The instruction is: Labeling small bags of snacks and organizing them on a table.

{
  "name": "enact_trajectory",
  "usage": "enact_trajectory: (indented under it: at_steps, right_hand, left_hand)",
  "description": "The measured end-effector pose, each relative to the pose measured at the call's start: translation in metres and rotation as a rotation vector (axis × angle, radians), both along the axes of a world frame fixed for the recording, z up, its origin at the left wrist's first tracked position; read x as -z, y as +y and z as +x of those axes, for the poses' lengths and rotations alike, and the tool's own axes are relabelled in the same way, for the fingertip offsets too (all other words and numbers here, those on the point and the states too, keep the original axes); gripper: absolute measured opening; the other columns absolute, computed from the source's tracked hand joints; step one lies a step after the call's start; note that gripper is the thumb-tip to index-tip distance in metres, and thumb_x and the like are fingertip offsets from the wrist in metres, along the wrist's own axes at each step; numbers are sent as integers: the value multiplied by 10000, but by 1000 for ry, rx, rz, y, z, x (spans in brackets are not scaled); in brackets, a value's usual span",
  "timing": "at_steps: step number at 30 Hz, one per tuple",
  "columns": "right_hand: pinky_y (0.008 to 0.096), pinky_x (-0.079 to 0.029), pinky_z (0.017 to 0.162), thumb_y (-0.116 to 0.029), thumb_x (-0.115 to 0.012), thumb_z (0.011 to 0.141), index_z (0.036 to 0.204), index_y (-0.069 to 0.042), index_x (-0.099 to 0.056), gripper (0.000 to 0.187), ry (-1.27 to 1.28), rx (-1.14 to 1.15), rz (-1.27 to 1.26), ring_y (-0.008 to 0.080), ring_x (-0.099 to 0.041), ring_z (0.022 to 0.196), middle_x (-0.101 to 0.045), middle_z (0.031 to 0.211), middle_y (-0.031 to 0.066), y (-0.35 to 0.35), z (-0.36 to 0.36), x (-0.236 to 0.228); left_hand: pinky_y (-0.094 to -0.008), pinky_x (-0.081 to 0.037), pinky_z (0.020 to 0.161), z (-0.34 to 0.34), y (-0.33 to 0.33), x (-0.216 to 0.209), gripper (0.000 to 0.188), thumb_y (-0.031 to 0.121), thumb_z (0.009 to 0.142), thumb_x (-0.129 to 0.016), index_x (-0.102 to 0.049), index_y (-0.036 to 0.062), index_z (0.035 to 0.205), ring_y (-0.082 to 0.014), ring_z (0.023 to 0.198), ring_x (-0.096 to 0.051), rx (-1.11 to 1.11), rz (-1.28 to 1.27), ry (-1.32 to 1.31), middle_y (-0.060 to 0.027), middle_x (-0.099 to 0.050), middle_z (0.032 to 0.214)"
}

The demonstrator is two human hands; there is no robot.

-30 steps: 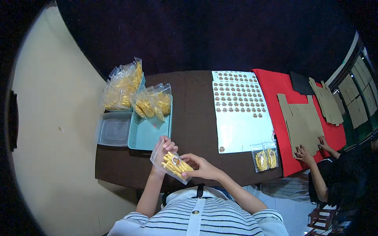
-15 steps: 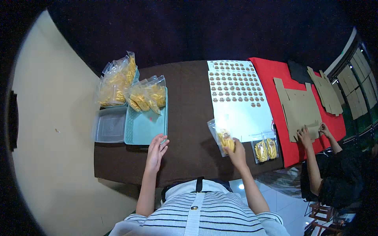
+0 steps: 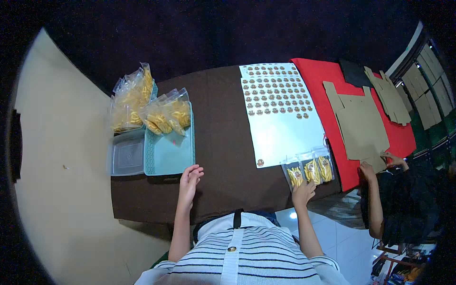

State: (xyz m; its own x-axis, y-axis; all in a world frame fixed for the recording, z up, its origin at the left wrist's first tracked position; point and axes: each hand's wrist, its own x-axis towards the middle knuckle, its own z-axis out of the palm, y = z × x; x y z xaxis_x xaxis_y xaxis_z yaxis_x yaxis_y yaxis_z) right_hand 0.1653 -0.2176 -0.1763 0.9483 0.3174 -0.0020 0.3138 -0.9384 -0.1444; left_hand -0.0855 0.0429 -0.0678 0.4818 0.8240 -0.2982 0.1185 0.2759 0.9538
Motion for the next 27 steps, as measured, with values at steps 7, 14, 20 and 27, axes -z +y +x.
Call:
enact_trajectory:
  at_steps: [7, 14, 20, 27]
  right_hand:
    - [488, -281, 875, -163, -633, 724, 1085, 1, -488, 421, -59, -89, 79, 336, -355, 1107, -393, 1194, 195, 0, 0, 3]
    - [490, -275, 889, -163, -643, 713, 1109, -18, -486, 450, -117, -58, 65, 330, -351, 1127, -393, 1196, 196, 4, 5, 7]
    - [513, -269, 910, -158, -622, 718, 1161, -7, -448, 499, -37, -39, 80, 369, -332, 1151, -331, 1258, 228, 6, 10, 9]
    - [515, -230, 940, -95, -645, 686, 1195, 4, -390, 578, -32, -61, 193, 387, -279, 1183, -305, 1261, 259, 19, -1, -1]
  left_hand:
    - [-242, -400, 833, -3, 1, 9, 243, 155, 897, -478, -498, 6, 1088, -101, 902, -532, -25, 65, -18, -64, -565, 1011]
    - [-220, -417, 804, 0, 0, 10, 228, 111, 872, -513, -497, 3, 1071, -104, 884, -532, -39, 79, -2, -86, -567, 983]
    - [-209, -426, 773, -1, 2, 19, 231, 114, 866, -532, -501, 5, 1067, -102, 871, -535, -27, 142, -15, -86, -562, 973]
    - [-207, -433, 771, 3, 12, 24, 240, 123, 867, -532, -497, -4, 1067, -103, 867, -548, -25, 177, -30, -87, -568, 966]
